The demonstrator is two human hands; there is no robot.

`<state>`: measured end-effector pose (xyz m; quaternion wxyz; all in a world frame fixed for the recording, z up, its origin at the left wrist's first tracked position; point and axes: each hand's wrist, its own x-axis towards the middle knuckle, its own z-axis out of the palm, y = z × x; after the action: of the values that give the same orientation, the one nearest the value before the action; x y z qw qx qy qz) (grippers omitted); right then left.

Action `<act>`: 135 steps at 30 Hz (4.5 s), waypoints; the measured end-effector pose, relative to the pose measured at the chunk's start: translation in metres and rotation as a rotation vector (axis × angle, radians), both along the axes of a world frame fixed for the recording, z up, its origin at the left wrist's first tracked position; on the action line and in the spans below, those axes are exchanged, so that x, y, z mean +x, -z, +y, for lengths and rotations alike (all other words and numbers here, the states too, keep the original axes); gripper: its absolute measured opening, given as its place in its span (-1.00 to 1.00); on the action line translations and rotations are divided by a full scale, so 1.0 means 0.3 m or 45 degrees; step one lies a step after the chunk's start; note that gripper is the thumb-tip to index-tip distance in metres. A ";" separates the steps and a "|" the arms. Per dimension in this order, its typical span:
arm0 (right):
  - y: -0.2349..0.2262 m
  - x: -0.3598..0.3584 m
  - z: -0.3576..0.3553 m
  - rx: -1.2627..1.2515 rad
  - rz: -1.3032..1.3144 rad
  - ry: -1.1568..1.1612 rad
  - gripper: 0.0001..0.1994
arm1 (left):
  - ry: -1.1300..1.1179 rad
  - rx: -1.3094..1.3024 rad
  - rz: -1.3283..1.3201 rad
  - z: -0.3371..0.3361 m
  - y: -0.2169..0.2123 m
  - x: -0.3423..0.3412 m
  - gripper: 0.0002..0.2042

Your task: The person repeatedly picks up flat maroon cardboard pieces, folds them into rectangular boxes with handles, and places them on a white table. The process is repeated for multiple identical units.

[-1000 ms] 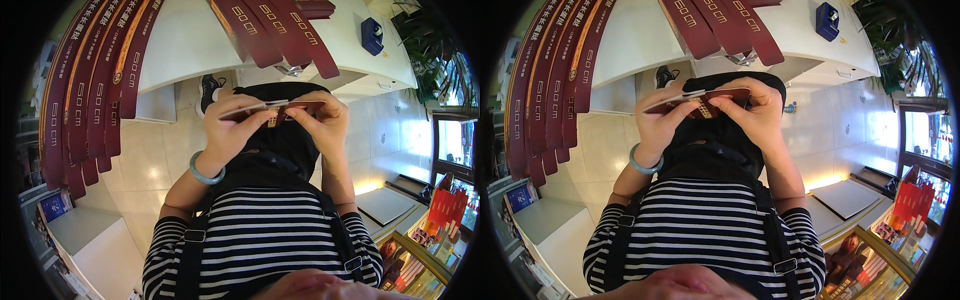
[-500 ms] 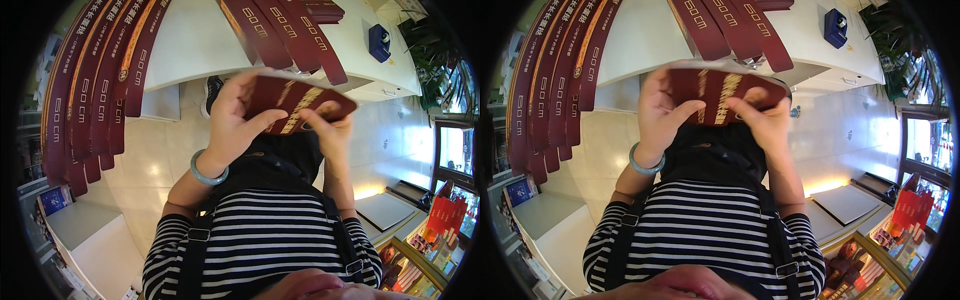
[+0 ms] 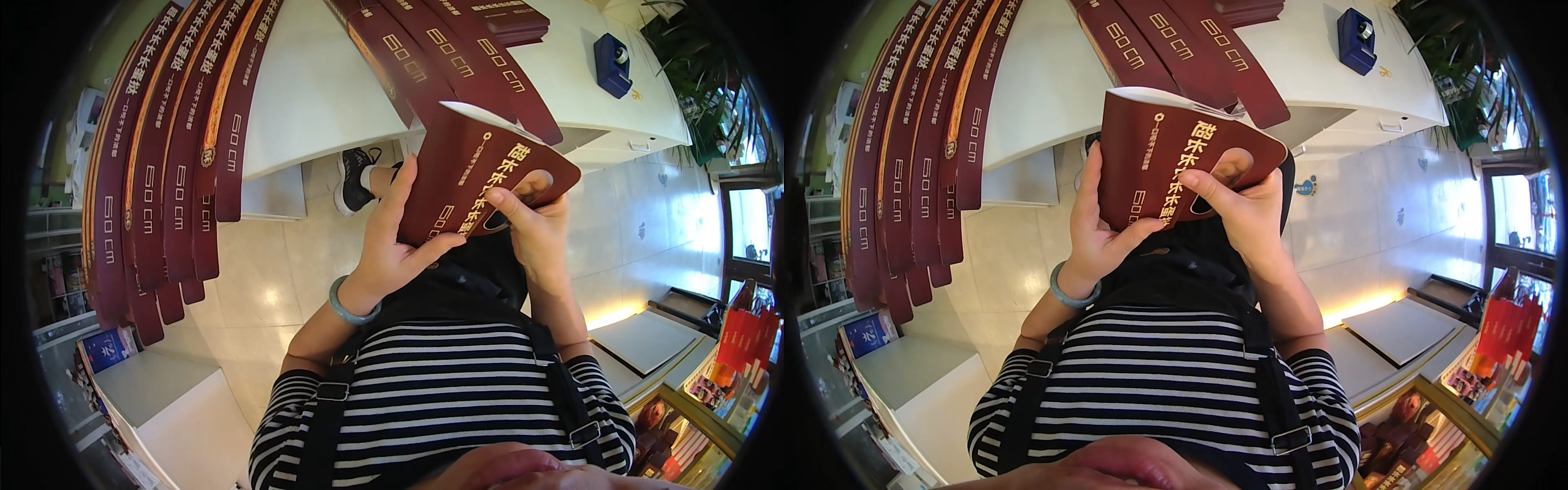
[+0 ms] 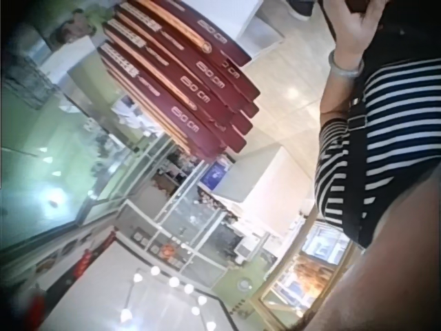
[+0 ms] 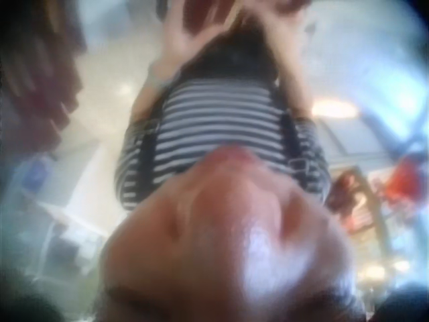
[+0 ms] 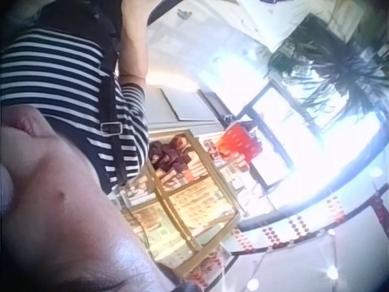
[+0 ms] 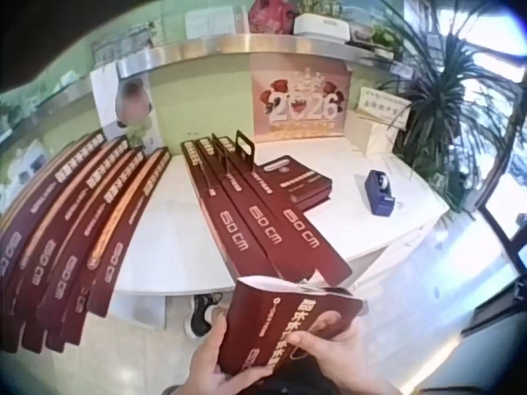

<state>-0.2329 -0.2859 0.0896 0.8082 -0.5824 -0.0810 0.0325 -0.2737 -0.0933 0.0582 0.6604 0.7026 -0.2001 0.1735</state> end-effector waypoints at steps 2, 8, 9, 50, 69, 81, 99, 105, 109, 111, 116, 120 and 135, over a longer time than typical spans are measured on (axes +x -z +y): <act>0.008 0.004 -0.002 -0.042 0.004 -0.015 -0.81 | 0.007 -0.033 0.039 0.000 0.018 -0.002 -0.03; 0.001 0.001 0.009 -0.097 0.047 -0.072 -0.73 | -0.006 0.186 -0.026 0.008 0.025 0.011 -0.20; 0.006 0.000 0.011 -0.095 0.046 -0.075 -0.73 | -0.026 0.263 -0.087 0.010 0.023 0.018 -0.23; -0.095 0.249 0.039 -0.685 -0.468 0.242 -0.68 | -1.106 1.137 -0.111 0.619 -0.101 0.314 -0.52; -0.052 0.176 0.133 -0.822 -1.217 0.229 -0.61 | -0.343 -0.166 0.742 0.684 -0.094 0.229 -0.15; -0.337 0.169 -0.049 -0.715 -0.823 -0.460 0.05 | 0.161 -0.476 0.133 -0.114 -0.002 0.051 0.25; -0.006 -0.167 -0.292 -1.096 -0.405 0.278 0.13 | 0.741 -0.510 0.456 -0.232 -0.136 0.207 -0.29; -0.020 -0.118 -0.421 -1.154 -0.420 0.302 0.07 | -0.618 0.298 0.228 0.188 -0.085 0.827 -0.51; -0.011 -0.100 -0.430 -1.344 -0.399 0.337 0.03 | -0.520 0.524 0.436 0.177 -0.058 0.876 -0.61; -0.015 -0.091 -0.431 -1.392 -0.423 0.349 0.02 | -0.406 0.453 0.387 0.165 -0.096 0.879 -0.64; -0.038 -0.077 -0.415 -1.363 -0.470 0.259 0.03 | -0.088 -0.307 0.415 0.164 -0.171 0.743 -0.71; -0.057 -0.069 -0.389 -1.401 -0.556 0.193 0.04 | 0.018 -0.585 0.319 0.179 -0.228 0.659 -0.74; -0.105 -0.059 -0.392 -1.374 -0.645 -0.016 0.04 | 0.119 -0.400 0.110 0.276 -0.408 0.540 -0.84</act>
<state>-0.2505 -0.4035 0.1213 0.3532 -0.8999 -0.2470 -0.0661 -0.1118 -0.0105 0.1806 0.7775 0.5874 -0.1745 0.1414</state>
